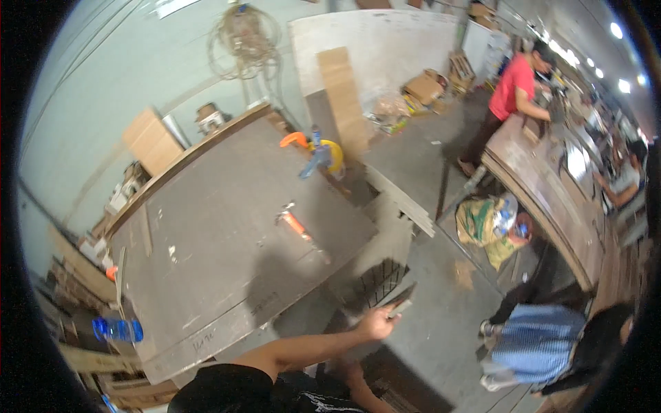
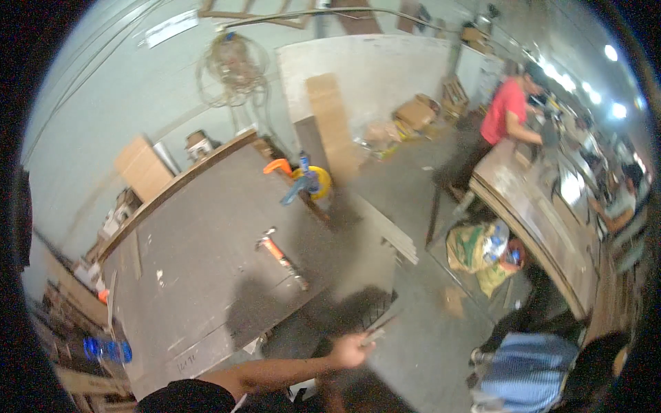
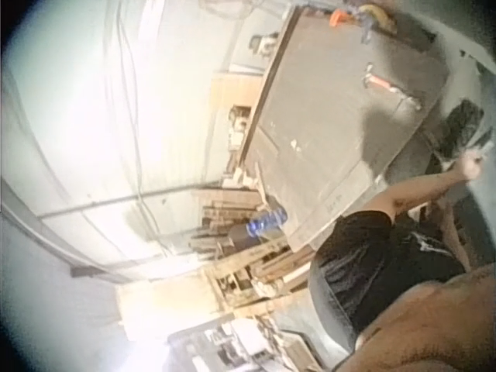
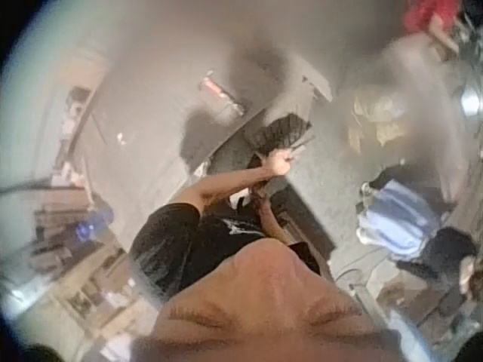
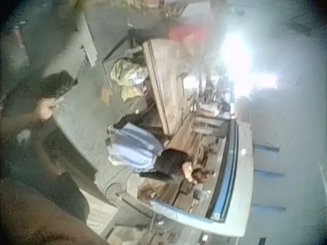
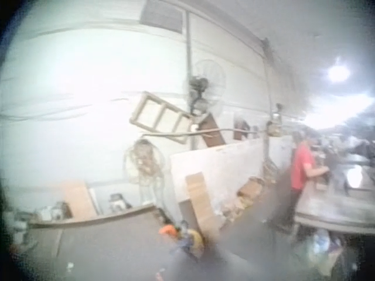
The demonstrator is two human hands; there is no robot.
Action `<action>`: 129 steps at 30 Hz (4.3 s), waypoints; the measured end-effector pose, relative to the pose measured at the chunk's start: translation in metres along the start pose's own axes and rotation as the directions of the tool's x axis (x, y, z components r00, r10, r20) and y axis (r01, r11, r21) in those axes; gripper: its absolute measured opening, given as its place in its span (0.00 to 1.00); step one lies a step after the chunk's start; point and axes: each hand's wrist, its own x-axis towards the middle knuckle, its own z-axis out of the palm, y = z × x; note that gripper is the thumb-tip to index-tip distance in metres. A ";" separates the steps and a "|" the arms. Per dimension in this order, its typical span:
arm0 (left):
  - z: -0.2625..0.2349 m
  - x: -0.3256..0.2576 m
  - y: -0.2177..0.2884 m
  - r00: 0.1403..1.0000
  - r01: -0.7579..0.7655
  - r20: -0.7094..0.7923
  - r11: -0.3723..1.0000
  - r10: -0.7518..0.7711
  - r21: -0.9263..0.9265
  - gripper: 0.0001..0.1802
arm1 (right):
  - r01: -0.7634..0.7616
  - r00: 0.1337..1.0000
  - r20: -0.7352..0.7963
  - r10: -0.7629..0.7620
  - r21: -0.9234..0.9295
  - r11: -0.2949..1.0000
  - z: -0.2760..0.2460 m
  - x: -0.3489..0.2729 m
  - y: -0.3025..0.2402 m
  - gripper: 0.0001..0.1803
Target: The person hammers wooden slats into a door frame using a hammer and then stacks the finished wooden door panel onto a pile of panels by hand.
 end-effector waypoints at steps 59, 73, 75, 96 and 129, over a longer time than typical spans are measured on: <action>-0.430 -0.355 -0.297 0.192 0.640 -0.869 0.729 -0.456 -0.241 0.32 | 0.308 0.776 0.415 -0.476 -0.907 -0.288 0.561 0.365 -0.160 0.24; -0.438 -0.356 -0.303 0.172 0.657 -0.913 0.734 -0.371 -0.174 0.27 | 0.220 0.815 0.407 -0.411 -0.875 -0.431 0.598 0.342 -0.167 0.25; -0.444 -0.356 -0.298 0.180 0.653 -0.894 0.729 -0.411 -0.205 0.28 | 0.259 0.846 0.404 -0.349 -0.883 -0.392 0.590 0.354 -0.181 0.26; -0.673 -0.242 -0.404 -0.003 0.837 -0.924 0.505 -0.381 -0.211 0.39 | 0.421 0.519 0.626 -0.582 -0.780 -0.463 0.672 0.518 -0.166 0.26; -0.669 -0.241 -0.401 -0.014 0.842 -0.945 0.506 -0.326 -0.187 0.36 | 0.264 0.670 0.508 -0.541 -0.844 -0.466 0.671 0.512 -0.165 0.26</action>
